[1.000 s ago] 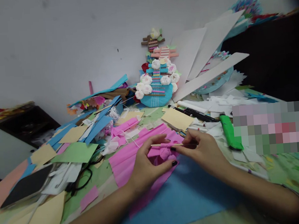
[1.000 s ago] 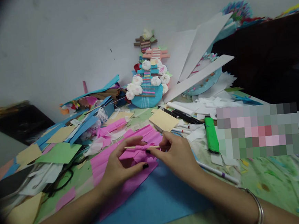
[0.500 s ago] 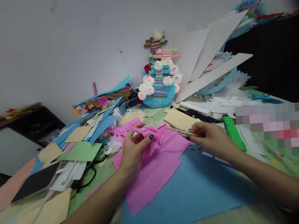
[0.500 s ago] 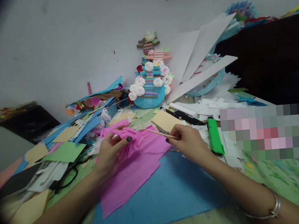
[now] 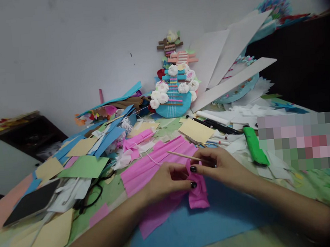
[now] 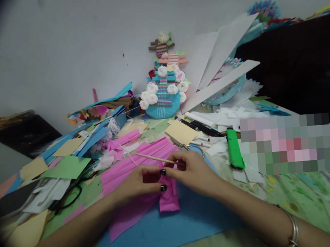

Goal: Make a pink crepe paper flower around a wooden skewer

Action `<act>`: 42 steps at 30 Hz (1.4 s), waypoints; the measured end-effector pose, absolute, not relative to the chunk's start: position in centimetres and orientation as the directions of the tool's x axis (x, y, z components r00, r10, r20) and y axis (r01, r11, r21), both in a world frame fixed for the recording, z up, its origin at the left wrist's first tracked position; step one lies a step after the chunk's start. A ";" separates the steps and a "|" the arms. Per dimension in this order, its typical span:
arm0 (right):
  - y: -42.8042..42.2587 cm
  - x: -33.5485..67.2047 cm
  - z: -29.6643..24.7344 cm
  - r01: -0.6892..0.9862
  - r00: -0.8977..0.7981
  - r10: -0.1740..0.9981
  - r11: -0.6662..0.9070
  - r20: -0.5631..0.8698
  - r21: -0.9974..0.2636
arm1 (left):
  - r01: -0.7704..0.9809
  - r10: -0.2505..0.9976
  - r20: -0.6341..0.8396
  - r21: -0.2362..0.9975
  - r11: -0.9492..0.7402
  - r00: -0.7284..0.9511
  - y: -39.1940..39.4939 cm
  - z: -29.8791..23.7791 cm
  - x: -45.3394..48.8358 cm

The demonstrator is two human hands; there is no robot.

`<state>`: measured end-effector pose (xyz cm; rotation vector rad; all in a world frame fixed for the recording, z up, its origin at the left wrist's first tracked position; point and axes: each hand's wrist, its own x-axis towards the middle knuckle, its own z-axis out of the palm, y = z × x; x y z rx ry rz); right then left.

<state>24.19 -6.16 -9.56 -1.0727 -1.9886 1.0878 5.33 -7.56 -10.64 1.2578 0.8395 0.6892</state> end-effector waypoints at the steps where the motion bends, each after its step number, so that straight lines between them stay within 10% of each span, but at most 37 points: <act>1: -6.4 24.0 -9.5 0.388 -0.455 0.879 0.337 0.139 -0.858 | 0.013 0.829 -0.160 0.983 0.181 0.535 -7.6 -10.7 5.5; 42: -6.6 24.0 -10.4 0.322 -0.515 0.846 0.341 0.139 -0.883 | 0.043 0.947 -0.040 0.999 0.028 0.318 -7.1 -11.2 5.7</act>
